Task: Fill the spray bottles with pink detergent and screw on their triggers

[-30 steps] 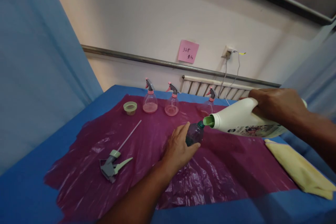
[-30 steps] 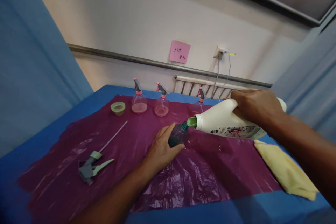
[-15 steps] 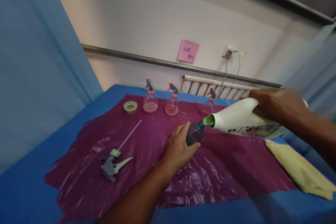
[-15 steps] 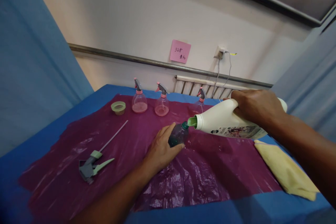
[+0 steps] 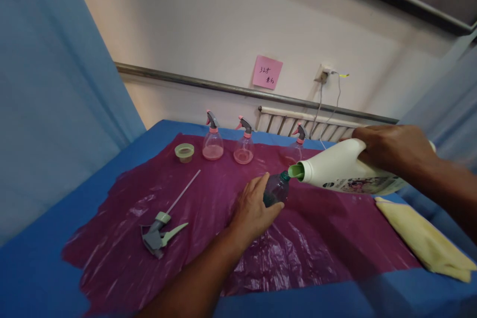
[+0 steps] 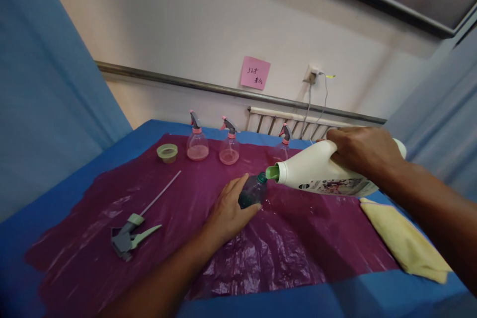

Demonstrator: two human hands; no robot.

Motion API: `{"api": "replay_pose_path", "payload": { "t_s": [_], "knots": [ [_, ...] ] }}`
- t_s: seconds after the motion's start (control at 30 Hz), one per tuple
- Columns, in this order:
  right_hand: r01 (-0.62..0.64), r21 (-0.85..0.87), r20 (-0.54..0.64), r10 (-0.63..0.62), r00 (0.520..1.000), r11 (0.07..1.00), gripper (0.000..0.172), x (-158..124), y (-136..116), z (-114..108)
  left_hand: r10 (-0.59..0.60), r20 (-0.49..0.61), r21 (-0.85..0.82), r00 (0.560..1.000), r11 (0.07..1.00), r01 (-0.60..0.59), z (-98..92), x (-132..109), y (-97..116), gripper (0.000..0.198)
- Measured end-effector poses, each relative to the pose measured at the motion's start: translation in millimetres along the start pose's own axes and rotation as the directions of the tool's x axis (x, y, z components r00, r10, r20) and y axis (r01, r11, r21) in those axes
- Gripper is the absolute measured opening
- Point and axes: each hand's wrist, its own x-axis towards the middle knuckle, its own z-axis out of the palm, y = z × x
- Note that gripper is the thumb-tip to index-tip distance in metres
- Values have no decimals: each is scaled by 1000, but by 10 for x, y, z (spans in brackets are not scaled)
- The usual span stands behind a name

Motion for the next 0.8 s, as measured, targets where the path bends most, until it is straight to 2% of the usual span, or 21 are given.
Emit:
{"api": "replay_pose_path", "payload": {
  "t_s": [0.1, 0.27, 0.8],
  "knots": [
    [0, -98, 53, 5, 999, 995, 19, 8, -22, -30, -1, 0, -2, 1000, 1000, 1, 2, -1, -7, 87],
    [1, -132, 93, 11, 996, 991, 21, 15, -51, -68, 8, -8, 2, 1000, 1000, -8, 8, 1, -11, 86],
    [3, -81, 50, 1, 999, 997, 17, 4, -4, -26, 6, -14, -5, 1000, 1000, -7, 19, 2, -11, 86]
  ]
}}
